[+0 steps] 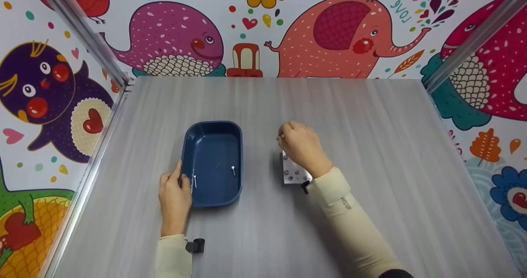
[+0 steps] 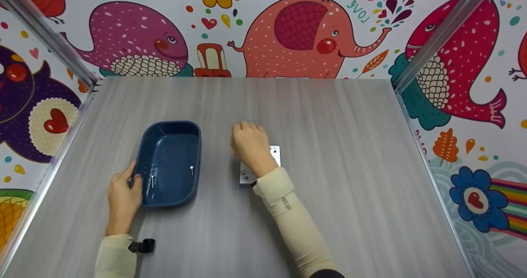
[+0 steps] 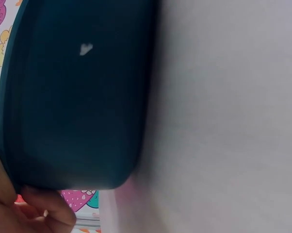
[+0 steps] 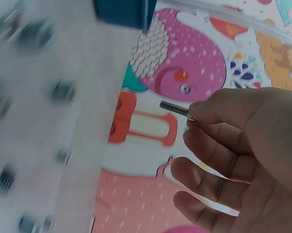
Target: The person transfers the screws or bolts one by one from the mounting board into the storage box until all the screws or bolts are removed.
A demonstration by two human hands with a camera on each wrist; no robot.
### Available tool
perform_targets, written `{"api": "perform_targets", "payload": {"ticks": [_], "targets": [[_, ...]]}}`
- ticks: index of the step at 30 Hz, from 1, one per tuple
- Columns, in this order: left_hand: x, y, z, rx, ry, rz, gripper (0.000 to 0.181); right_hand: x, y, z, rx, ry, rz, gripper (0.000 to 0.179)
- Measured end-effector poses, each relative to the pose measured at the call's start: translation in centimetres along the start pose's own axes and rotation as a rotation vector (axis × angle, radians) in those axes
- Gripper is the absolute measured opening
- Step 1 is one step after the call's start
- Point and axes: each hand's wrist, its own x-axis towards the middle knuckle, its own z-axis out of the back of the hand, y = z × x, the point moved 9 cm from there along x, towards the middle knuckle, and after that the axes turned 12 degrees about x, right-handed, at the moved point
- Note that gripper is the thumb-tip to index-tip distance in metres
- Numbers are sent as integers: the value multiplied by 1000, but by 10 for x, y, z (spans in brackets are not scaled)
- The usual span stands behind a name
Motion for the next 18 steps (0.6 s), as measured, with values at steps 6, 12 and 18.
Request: {"api": "perform_targets", "payload": {"ticks": [6,12,18], "targets": [[0,2,0,1,0,12,44,28,40,-24,-14,66,61,6],[1,1,0,-3,-7,12,44,46,76,-47,-20,143,105,10],[1,2,2,3,-6,13,43,56,94,-66,-22,172,139,13]]}}
